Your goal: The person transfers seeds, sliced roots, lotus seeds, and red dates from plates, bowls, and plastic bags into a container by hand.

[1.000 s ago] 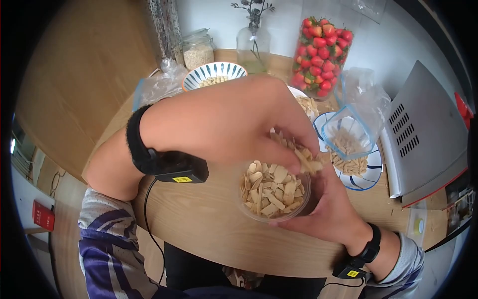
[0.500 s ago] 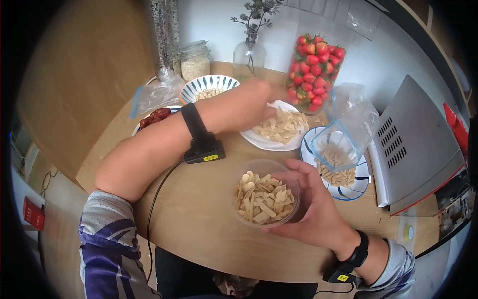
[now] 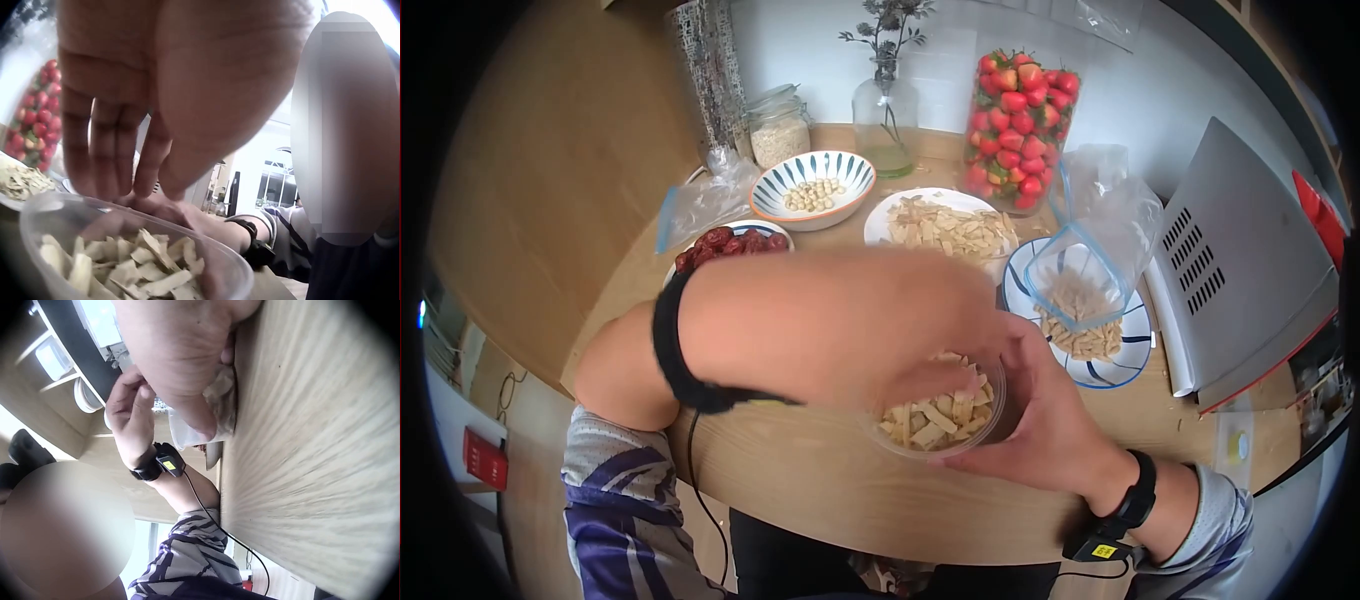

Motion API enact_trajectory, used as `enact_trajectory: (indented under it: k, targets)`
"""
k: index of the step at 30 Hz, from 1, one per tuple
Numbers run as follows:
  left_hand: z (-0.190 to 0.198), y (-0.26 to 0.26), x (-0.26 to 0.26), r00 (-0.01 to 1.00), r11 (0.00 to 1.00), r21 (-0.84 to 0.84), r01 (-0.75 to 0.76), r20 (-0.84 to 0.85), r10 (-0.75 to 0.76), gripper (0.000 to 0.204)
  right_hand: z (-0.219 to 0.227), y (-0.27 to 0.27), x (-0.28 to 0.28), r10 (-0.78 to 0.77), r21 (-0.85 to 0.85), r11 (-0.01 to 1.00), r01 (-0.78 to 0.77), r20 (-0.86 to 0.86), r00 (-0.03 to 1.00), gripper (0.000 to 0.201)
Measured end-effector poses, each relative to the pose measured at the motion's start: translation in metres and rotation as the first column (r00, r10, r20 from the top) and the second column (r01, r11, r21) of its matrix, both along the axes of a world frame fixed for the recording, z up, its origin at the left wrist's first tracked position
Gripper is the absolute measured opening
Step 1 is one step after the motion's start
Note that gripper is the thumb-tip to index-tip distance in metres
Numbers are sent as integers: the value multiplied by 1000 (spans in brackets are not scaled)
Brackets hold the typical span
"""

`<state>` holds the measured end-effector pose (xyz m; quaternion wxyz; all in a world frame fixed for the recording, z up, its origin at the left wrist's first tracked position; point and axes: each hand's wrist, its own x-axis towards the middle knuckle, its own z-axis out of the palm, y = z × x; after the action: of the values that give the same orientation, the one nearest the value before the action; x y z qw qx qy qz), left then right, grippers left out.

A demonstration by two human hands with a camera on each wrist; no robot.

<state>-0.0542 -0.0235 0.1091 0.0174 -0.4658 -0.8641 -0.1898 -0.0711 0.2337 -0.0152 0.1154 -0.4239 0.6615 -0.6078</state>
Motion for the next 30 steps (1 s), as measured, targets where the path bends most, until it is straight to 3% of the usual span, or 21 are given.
enact_trajectory:
  k: [1,2,5,8,14,20,23,26,30]
  targets:
    - [-7,1,3,996,996,-12,88,-20,-88,35,0,0,-1,12,-12,1000,-13,-30,999,121]
    - [-2,3,12,996,985,-173,20,89,-4,48,-1,1,-1,1,0,1000,-1,-27,1000,120]
    - [-18,-5,11,990,984,-160,76,126,-56,54,-5,3,-1,-19,20,1000,19,-10,1000,120]
    - [-18,3,12,988,976,-215,35,153,-2,54,-3,2,0,-15,12,1000,15,-8,1000,122]
    - [-18,7,5,982,971,-221,88,180,-48,44,-6,3,0,-25,28,999,24,34,999,120]
    - [-14,9,2,972,990,-123,64,231,-34,32,2,6,2,-35,73,997,37,-29,999,113]
    - [-11,4,-4,986,995,-81,63,160,-49,30,4,4,1,-28,43,999,28,0,1000,111]
    - [-4,-1,-13,976,996,-6,86,202,-83,32,7,3,4,-31,45,999,30,25,999,110]
    - [11,-6,-13,971,1000,-27,14,238,-7,41,6,0,2,-32,35,999,31,14,999,107]
